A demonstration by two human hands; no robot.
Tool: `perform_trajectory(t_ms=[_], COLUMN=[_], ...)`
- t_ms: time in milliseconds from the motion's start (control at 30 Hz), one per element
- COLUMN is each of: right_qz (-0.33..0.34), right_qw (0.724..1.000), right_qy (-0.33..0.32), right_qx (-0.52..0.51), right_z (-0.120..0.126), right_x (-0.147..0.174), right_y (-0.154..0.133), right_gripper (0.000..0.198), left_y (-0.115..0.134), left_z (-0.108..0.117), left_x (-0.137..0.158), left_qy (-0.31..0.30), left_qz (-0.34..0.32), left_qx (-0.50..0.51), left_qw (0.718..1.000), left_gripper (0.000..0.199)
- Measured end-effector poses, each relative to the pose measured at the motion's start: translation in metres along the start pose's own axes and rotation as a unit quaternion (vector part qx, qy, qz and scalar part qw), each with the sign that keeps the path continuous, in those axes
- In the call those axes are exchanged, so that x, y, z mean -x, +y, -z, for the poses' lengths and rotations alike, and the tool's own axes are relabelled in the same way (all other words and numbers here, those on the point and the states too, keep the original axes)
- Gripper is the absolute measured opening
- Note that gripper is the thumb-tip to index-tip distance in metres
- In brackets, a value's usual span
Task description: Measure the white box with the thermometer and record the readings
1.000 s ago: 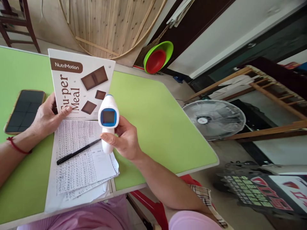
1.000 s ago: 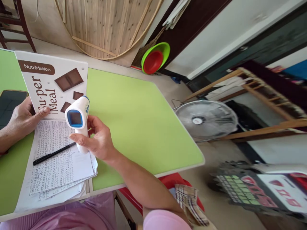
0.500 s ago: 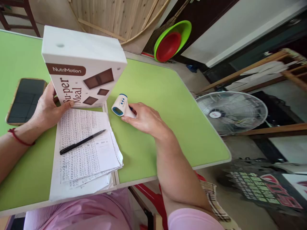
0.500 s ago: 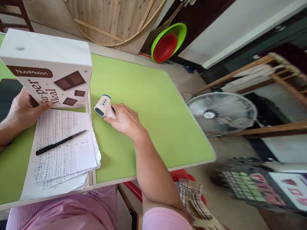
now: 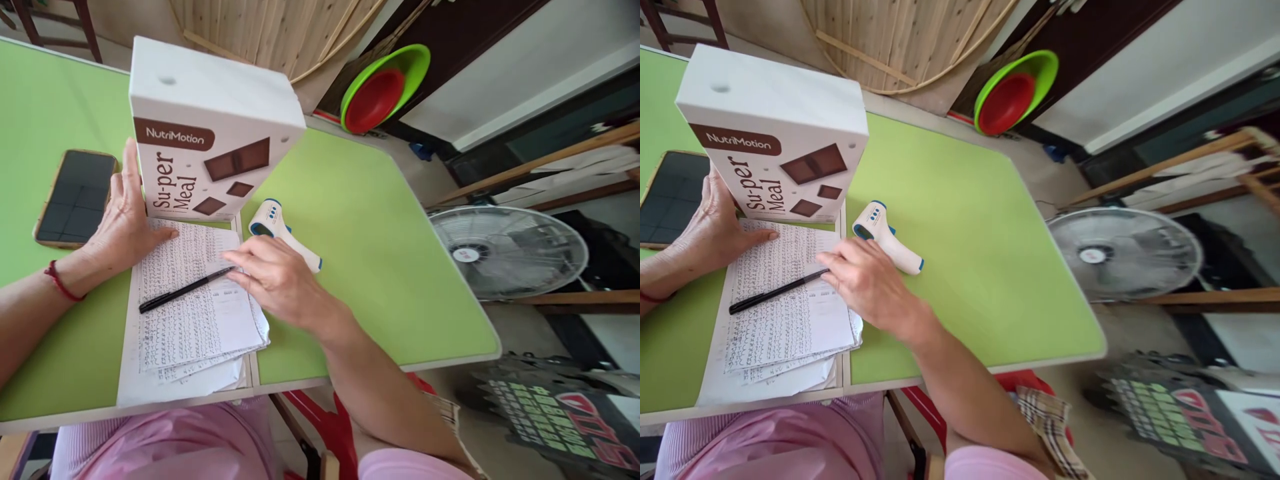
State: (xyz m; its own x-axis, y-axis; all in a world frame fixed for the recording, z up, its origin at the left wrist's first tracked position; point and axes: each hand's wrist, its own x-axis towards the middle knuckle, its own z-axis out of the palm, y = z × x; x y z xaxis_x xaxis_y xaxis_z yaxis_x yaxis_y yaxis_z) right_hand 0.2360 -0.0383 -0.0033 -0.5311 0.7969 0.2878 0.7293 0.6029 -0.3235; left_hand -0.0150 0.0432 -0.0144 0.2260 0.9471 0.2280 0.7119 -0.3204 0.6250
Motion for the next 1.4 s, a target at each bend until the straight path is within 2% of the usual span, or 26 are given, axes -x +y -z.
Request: perform_trajectory(t_ms=[100,200,267,333,400,467,533,600,733,867,1000,1300,1400], right_qz=[0.028,0.041,0.026,-0.024,-0.101,-0.16,-0.181,-0.184,-0.19,-0.149,-0.118,-0.105,-0.106], right_qw=[0.998,0.998,0.999,0.994,0.967,0.928,0.903,0.897,0.898,0.915,0.927,0.938,0.943], right_qy=[-0.042,-0.043,-0.008,0.061,0.142,0.189,0.193,0.184,0.203,0.212,0.202,0.197,0.188], right_qx=[0.022,0.017,-0.016,-0.089,-0.186,-0.28,-0.338,-0.357,-0.34,-0.31,-0.292,-0.264,-0.253], right_z=[-0.012,-0.014,-0.012,-0.012,-0.015,-0.021,-0.029,-0.037,-0.045,-0.047,-0.048,-0.048,-0.047], right_x=[-0.003,-0.005,-0.006,-0.006,-0.006,-0.007,-0.009,-0.01,-0.011,-0.01,-0.01,-0.01,-0.01], right_y=[-0.005,-0.001,0.001,0.001,-0.002,-0.005,-0.007,-0.008,-0.01,-0.009,-0.007,-0.007,-0.008], right_gripper=[0.021,0.022,0.02,0.014,0.007,0.006,0.007,0.005,0.003,0.007,0.009,0.009,0.009], left_y=[0.0,-0.003,-0.004,-0.001,0.002,0.004,0.005,0.005,0.004,0.003,0.004,0.013,0.011], left_z=[-0.002,-0.005,-0.005,-0.004,-0.002,-0.001,-0.001,-0.002,-0.003,-0.005,-0.005,-0.003,-0.004], left_x=[0.0,0.0,0.001,0.002,0.002,0.002,0.003,0.003,0.004,0.004,0.004,0.003,0.003], left_qy=[-0.001,0.007,0.015,0.008,-0.005,-0.015,-0.017,-0.017,-0.02,-0.005,-0.009,-0.022,-0.016], left_qz=[0.01,0.003,0.005,0.011,0.018,0.019,0.014,0.008,-0.008,-0.018,-0.001,0.037,0.03], left_qx=[-0.011,0.011,0.033,0.039,0.032,0.014,-0.002,-0.015,-0.027,-0.011,-0.002,-0.031,-0.022], left_qw=[1.0,1.0,0.999,0.999,0.999,1.0,1.0,1.0,0.999,1.0,1.0,0.999,0.999], left_gripper=[0.11,0.104,0.098,0.093,0.09,0.089,0.089,0.091,0.098,0.114,0.113,0.114,0.117])
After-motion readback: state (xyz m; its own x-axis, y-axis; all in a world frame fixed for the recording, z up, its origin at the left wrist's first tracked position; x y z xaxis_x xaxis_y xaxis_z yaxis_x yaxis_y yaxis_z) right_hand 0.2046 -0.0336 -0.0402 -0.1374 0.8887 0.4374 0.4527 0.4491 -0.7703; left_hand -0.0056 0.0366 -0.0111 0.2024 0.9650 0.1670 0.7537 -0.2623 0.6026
